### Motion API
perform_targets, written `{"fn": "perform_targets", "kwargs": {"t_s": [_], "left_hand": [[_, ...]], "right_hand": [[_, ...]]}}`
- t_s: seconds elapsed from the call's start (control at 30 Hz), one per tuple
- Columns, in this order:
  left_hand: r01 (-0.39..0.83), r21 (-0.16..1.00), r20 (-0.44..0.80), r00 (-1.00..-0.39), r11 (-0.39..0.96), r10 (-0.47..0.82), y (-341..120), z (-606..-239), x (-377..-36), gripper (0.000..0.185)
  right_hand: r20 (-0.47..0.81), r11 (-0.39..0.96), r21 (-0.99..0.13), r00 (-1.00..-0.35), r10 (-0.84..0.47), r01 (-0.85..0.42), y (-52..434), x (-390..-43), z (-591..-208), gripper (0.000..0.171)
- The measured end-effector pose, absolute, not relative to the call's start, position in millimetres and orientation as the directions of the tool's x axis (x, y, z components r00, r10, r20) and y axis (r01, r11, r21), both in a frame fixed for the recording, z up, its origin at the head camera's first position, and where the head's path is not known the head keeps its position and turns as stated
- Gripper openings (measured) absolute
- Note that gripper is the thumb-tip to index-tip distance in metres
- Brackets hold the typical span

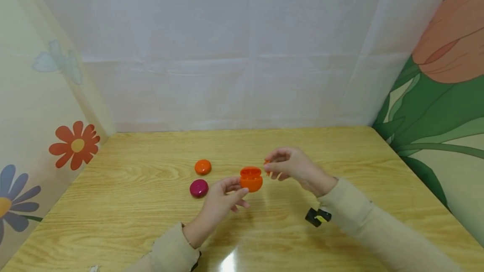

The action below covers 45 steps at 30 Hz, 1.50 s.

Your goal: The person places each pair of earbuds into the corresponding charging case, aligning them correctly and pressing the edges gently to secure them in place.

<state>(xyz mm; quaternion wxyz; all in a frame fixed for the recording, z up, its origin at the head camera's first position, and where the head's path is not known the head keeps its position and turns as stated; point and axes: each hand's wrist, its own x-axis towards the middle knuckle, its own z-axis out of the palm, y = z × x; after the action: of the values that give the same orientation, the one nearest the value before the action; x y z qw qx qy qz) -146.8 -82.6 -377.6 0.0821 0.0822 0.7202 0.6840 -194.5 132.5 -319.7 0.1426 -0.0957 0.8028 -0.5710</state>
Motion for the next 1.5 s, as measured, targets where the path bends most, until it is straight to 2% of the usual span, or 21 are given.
{"fn": "perform_targets", "kwargs": {"t_s": [0.5, 0.73, 0.97, 1.3, 1.5], "left_hand": [[0.039, 0.998, 0.027, -0.976, 0.053, 0.214, -78, -378, -144, 0.034], [0.04, 0.998, 0.027, -0.976, 0.057, 0.215, -77, -376, -143, 0.034], [0.05, 0.996, 0.035, -0.977, 0.068, 0.209, -76, -373, -143, 0.034], [0.078, 0.995, 0.063, -0.977, 0.064, 0.204, -77, -373, -143, 0.034], [0.082, 0.994, 0.066, -0.977, 0.071, 0.202, -79, -373, -143, 0.033]], "right_hand": [[0.028, 0.277, -0.953, -0.948, -0.316, -0.121, 112, -186, -324, 0.018], [0.147, 0.346, -0.906, -0.949, -0.278, -0.242, 101, -181, -329, 0.016], [0.272, 0.38, -0.846, -0.916, -0.293, -0.373, 96, -176, -331, 0.009], [0.35, 0.37, -0.787, -0.851, -0.39, -0.493, 95, -173, -333, 0.007], [0.323, 0.321, -0.828, -0.859, -0.396, -0.459, 97, -173, -334, 0.009]]}}
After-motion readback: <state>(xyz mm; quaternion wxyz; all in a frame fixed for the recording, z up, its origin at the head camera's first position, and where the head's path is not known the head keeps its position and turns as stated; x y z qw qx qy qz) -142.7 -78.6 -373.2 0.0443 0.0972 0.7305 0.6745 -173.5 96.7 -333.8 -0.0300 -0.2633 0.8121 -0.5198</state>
